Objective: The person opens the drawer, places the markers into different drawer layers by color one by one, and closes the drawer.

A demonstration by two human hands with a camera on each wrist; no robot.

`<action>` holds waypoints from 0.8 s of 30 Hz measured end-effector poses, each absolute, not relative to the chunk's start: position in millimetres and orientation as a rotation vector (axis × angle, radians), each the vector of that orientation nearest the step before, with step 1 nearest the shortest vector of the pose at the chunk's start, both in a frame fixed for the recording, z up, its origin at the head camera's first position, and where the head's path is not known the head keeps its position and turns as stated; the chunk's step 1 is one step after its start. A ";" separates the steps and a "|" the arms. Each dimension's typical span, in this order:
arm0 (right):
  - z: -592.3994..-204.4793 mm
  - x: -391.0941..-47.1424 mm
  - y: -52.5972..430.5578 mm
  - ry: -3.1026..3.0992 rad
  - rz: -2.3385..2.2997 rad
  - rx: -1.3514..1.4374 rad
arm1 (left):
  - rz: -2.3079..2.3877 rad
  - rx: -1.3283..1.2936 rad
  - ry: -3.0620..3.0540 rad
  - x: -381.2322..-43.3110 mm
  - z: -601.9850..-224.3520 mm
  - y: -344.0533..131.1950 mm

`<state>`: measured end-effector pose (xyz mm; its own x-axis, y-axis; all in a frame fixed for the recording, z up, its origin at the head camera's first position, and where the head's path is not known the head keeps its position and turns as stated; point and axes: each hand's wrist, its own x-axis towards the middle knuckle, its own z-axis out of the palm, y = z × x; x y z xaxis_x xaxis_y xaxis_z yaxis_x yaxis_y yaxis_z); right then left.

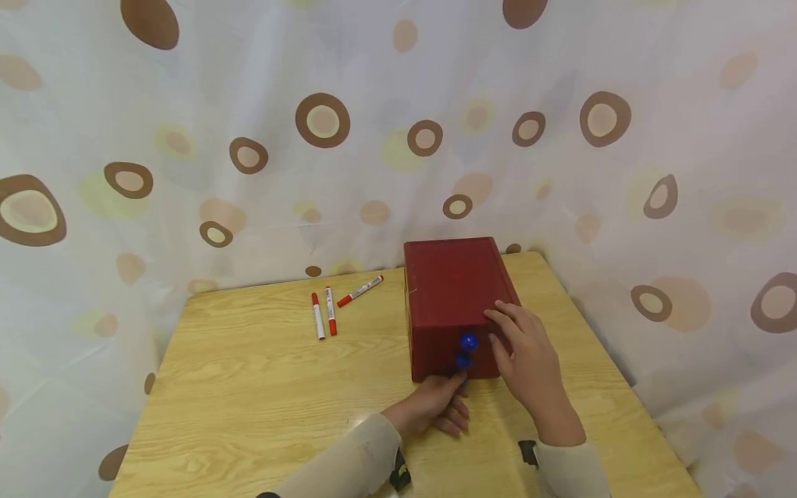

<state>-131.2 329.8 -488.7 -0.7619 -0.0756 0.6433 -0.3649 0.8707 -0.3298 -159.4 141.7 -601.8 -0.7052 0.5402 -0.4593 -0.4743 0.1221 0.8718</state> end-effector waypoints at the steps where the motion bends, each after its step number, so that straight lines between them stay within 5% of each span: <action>1: -488.8 -130.8 329.5 -2.392 0.587 0.315 | 1.690 0.065 1.644 -159.0 -601.1 141.8; 24: -489.5 -130.3 328.5 -2.383 0.593 0.314 | 1.656 0.124 1.671 -150.1 -602.8 140.1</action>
